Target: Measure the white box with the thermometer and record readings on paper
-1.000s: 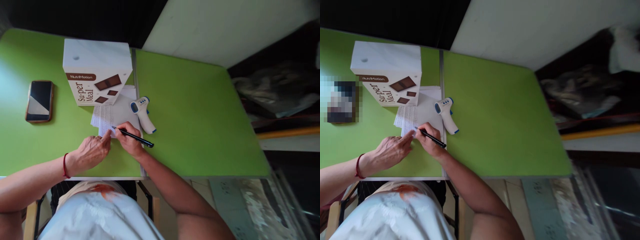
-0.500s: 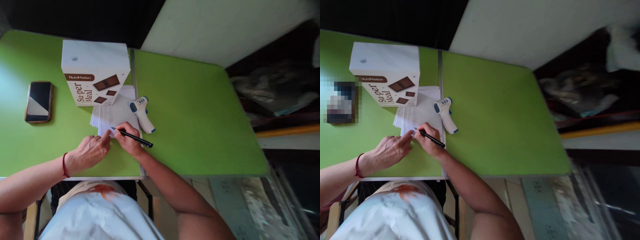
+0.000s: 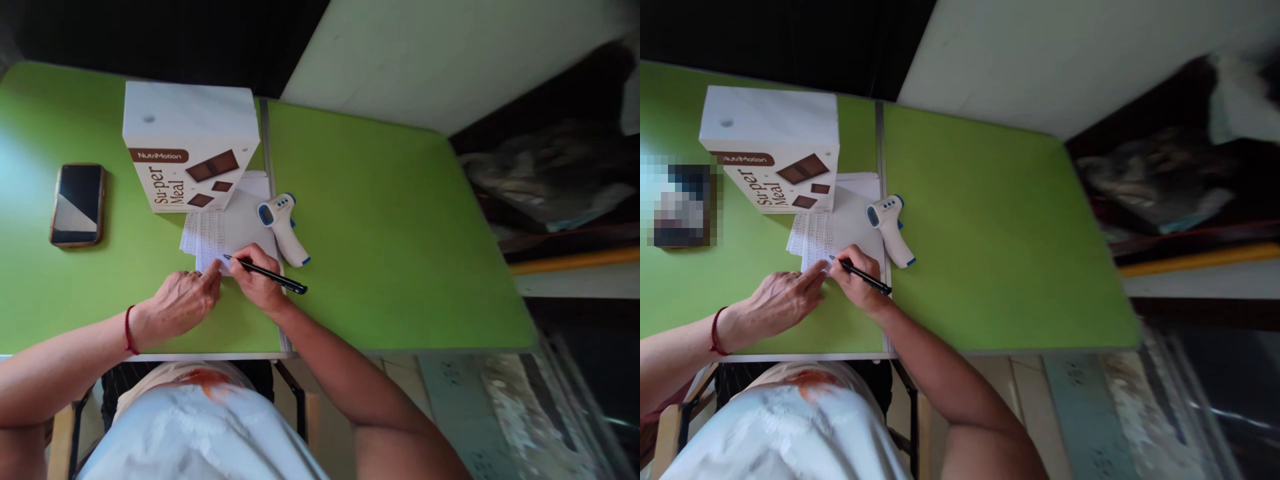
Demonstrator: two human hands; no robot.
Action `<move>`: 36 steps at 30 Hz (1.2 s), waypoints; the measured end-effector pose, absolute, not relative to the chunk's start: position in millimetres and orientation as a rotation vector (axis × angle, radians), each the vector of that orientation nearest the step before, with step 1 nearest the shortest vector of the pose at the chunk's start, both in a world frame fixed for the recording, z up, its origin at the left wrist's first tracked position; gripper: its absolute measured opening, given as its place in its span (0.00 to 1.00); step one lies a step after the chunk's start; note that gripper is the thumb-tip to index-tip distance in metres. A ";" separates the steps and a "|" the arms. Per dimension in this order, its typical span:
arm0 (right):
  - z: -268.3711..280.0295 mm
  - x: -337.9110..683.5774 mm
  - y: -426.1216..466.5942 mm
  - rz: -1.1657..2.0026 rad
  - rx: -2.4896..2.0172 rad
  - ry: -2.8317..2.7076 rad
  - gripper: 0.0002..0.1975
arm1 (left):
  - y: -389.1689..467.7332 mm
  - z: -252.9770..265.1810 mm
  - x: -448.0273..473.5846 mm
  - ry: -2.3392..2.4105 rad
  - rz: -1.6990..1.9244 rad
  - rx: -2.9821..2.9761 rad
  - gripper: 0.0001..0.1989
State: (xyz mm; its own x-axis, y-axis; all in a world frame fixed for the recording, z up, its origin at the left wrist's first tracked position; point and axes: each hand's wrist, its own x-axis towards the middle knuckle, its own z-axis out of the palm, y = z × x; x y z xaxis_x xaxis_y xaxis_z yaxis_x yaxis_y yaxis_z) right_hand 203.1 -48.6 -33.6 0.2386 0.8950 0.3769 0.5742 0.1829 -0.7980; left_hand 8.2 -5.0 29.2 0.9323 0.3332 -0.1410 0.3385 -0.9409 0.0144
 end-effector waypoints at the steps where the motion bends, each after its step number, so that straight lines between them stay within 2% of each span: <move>1: -33.6 203.1 -48.9 0.399 -1.506 -1.446 0.06 | -4.8 28.2 7.7 0.536 -0.193 3.040 0.13; 5: -32.5 203.9 -50.2 0.420 -1.521 -1.453 0.08 | -3.8 26.5 6.2 0.540 -0.156 3.024 0.13; 11: -32.2 204.7 -50.5 0.368 -1.509 -1.418 0.07 | -2.6 31.6 8.0 0.486 -0.302 3.093 0.14; 19: -35.0 205.3 -50.4 0.388 -1.546 -1.445 0.08 | -2.6 26.1 5.7 0.523 -0.162 3.039 0.12; 36: -35.1 204.3 -50.1 0.358 -1.507 -1.437 0.07 | -2.9 28.8 6.8 0.502 -0.220 3.097 0.14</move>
State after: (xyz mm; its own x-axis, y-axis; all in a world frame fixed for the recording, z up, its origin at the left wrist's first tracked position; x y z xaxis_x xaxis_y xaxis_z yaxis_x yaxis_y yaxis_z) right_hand 204.3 -50.1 -35.1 0.2550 0.8806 0.3994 0.5905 0.1853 -0.7855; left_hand 6.8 -2.9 28.8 0.9393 0.3144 -0.1371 0.3140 -0.9491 -0.0256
